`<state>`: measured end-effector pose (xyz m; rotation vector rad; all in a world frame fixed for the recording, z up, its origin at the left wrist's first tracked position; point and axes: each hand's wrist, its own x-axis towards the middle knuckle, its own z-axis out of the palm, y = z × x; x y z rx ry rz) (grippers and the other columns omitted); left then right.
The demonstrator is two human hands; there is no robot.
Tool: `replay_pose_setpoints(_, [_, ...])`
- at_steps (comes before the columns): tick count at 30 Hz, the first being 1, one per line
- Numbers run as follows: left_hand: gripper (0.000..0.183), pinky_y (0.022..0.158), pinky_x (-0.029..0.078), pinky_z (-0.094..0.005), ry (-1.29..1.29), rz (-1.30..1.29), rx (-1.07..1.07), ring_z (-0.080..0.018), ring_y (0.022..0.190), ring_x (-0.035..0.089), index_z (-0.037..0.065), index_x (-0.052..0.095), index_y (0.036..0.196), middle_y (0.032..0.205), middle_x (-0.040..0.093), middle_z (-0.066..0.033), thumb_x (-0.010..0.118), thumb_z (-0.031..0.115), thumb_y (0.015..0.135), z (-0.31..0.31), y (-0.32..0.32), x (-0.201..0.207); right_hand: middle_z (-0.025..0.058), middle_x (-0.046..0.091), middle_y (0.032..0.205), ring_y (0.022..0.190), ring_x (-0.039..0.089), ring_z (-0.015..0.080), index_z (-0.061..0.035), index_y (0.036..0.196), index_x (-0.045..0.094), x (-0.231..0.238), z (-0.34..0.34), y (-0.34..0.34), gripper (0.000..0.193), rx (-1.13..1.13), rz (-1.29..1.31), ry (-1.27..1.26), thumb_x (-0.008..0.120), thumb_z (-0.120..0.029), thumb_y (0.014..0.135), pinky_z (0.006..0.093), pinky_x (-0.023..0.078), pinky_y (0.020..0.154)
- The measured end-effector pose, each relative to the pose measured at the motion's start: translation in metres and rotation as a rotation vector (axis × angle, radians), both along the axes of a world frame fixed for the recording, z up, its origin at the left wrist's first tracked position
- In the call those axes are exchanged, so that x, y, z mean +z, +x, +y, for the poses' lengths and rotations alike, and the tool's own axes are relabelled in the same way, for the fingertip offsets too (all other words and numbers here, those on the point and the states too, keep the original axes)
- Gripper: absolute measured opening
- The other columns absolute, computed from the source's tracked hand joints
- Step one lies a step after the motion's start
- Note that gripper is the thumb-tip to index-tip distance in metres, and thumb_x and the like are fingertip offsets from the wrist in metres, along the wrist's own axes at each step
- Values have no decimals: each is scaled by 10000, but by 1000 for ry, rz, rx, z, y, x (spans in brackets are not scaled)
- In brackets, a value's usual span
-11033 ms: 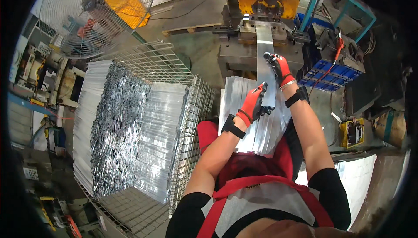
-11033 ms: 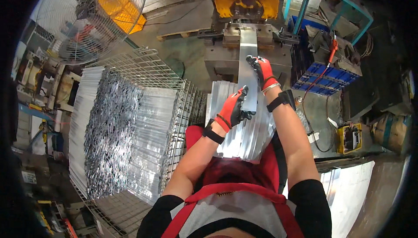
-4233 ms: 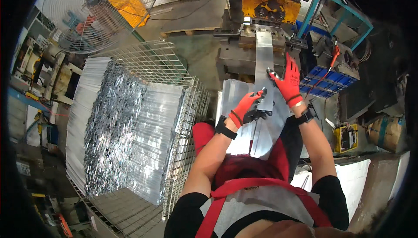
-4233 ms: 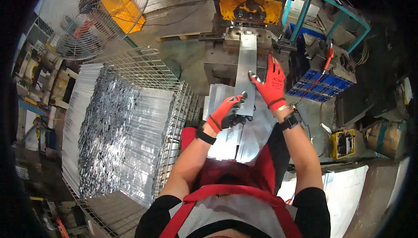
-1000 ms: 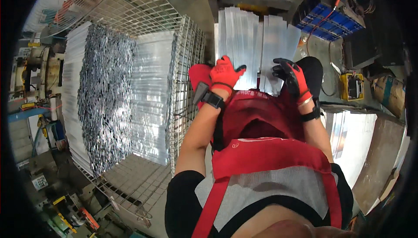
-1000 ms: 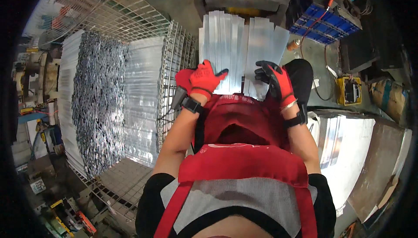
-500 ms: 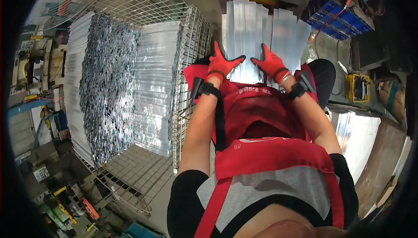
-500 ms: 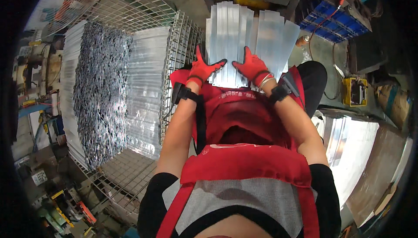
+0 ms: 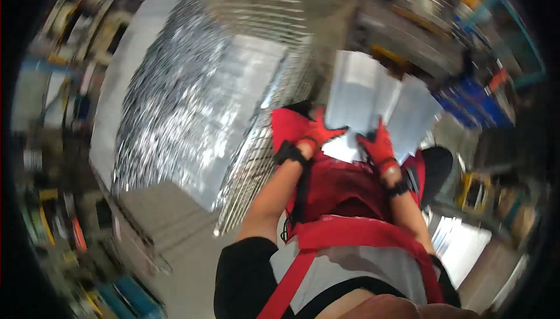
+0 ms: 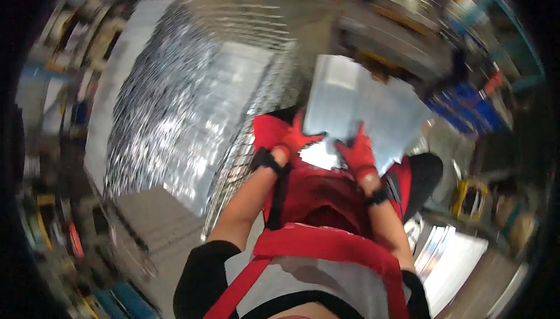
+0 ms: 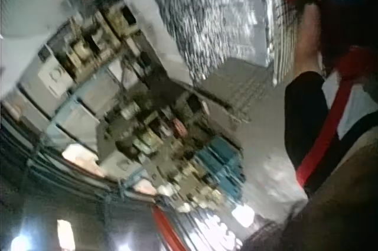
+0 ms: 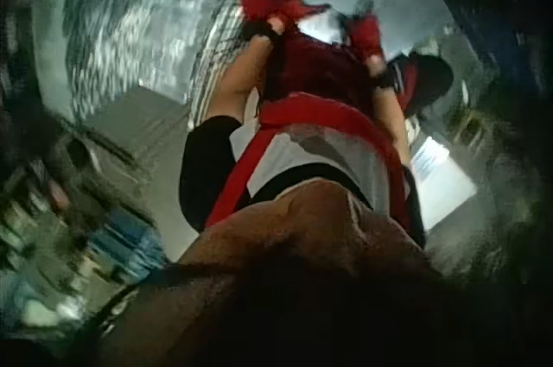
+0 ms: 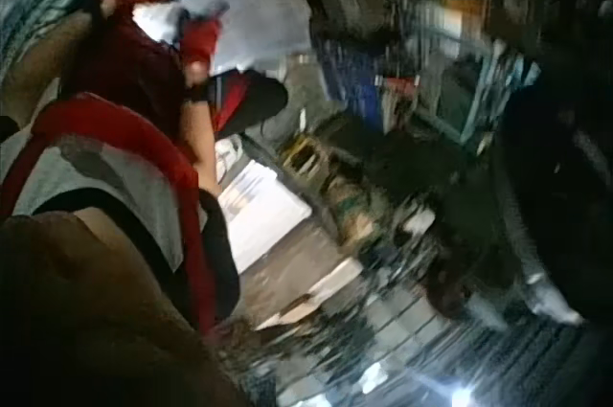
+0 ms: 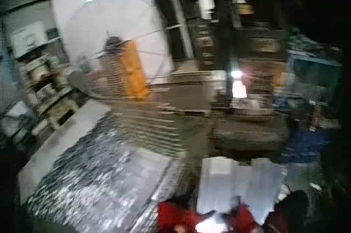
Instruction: Feeding metal sheets into a press machine and stacking the bent components into a metal cage.
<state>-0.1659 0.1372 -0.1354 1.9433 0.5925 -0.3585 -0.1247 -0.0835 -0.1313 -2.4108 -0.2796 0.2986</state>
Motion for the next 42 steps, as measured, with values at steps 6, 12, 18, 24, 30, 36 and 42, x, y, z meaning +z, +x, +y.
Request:
replay_pose_setpoints(6, [1267, 906, 423, -356, -424, -97, 149, -311, 1129, 481, -2, -36, 1399, 1300, 392, -237, 844, 363, 565, -12, 2, -49, 112, 579, 812, 622, 545, 191, -130, 1414, 50, -11, -10, 12, 912, -76, 661, 285, 674, -298, 770, 336, 462, 531])
replay_pose_setpoints(12, [1401, 975, 369, -367, -317, -71, 155, -314, 1185, 434, 0, 13, 1404, 1298, 403, -243, 831, 544, 405, -15, 1, -38, 43, 546, 753, 555, 476, 139, -54, 1363, 241, -35, -26, 21, 608, 400, 174, 379, 537, -245, 868, 268, 414, 518])
replay_pose_setpoints(18, [1221, 950, 393, -349, -381, -46, 161, -295, 1144, 470, -10, 176, 1376, 1270, 446, -204, 806, 537, 484, -9, 3, -4, 24, 555, 790, 593, 464, 118, -11, 1144, 561, -13, -28, 30, 372, 208, 540, 344, 487, -284, 902, 267, 377, 523])
replay_pose_setpoints(24, [868, 860, 455, -321, -608, -188, 139, -205, 993, 560, -51, 378, 1254, 1123, 554, -134, 786, 391, 629, -3, -7, 22, 148, 543, 1210, 1086, 523, 235, 17, 1218, 506, 7, -13, 15, 432, 236, 335, 595, 457, -231, 868, 326, 382, 946])
replay_pose_setpoints(30, [406, 633, 495, -242, -924, -127, 231, -98, 753, 607, 29, 589, 1047, 874, 638, -24, 738, 250, 741, -46, -44, 64, 104, 563, 1156, 1039, 532, 193, 21, 1196, 517, 50, -44, -24, 535, 139, 474, 786, 497, -398, 864, 317, 395, 907])
replay_pose_setpoints(36, [420, 829, 452, -285, -822, -96, 145, -135, 961, 568, 12, 526, 1153, 1080, 586, -78, 663, 222, 815, -69, -78, 73, 102, 557, 1163, 1089, 504, 219, 25, 1248, 442, 39, -64, -76, 629, 82, 488, 823, 509, -448, 839, 322, 361, 934])
replay_pose_setpoints(42, [393, 805, 472, -290, -1558, 388, 287, -103, 917, 574, 51, 519, 1189, 1044, 593, -22, 565, 291, 882, -49, -74, 52, 88, 533, 1180, 1092, 496, 206, 17, 1244, 442, 17, -69, -70, 565, 8, 651, 957, 499, -394, 861, 342, 355, 954])
